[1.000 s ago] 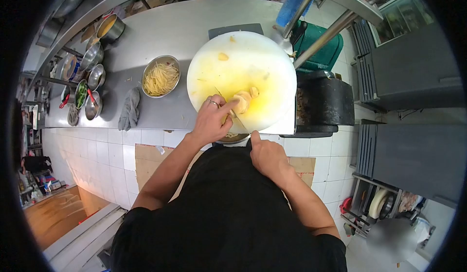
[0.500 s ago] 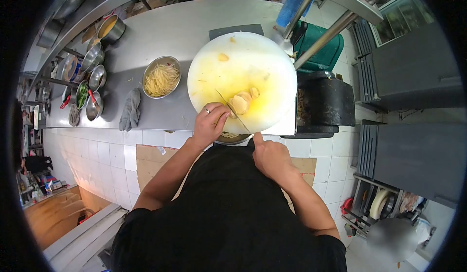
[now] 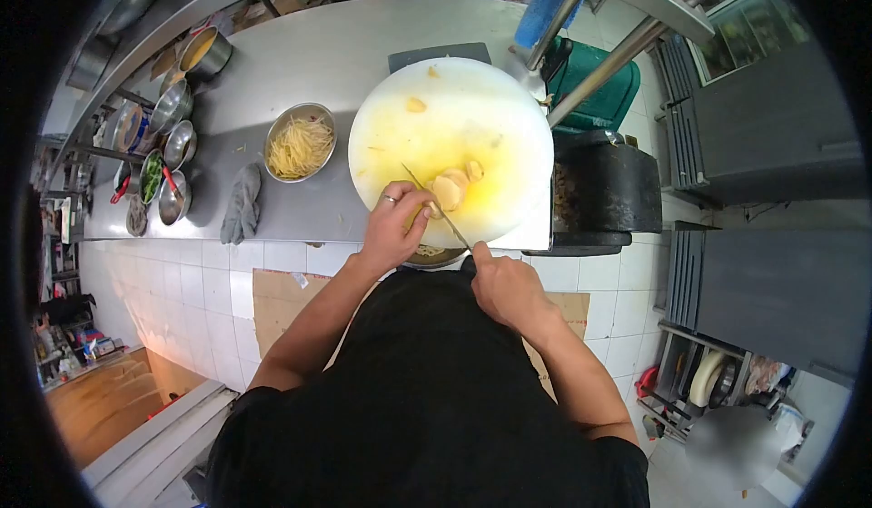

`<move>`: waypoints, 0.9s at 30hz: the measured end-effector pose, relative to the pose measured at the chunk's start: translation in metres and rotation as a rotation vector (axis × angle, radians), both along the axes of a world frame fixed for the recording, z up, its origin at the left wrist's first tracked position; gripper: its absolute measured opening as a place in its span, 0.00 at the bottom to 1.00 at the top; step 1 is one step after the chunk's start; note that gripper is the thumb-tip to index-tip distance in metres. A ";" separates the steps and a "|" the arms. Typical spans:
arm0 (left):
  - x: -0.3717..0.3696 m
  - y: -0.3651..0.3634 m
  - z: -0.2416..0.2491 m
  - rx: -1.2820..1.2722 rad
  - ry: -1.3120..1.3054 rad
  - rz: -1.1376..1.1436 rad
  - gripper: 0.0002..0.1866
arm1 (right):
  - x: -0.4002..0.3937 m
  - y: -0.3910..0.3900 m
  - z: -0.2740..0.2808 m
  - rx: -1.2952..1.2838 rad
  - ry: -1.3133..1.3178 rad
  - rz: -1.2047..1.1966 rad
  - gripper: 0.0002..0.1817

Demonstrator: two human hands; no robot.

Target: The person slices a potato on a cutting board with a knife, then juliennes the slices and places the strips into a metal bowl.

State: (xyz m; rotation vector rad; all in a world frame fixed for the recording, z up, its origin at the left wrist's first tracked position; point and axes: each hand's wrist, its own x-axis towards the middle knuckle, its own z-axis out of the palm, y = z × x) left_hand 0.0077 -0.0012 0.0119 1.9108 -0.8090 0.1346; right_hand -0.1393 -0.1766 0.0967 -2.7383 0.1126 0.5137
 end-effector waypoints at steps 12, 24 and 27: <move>0.000 -0.005 0.015 0.164 0.034 -0.024 0.27 | 0.001 0.003 0.004 -0.011 0.048 -0.013 0.14; -0.006 0.005 -0.016 -0.006 -0.109 -0.012 0.13 | -0.006 0.000 -0.006 0.034 -0.065 -0.007 0.12; -0.006 0.004 -0.015 -0.003 -0.105 -0.016 0.13 | -0.006 0.001 -0.013 0.026 -0.012 -0.027 0.12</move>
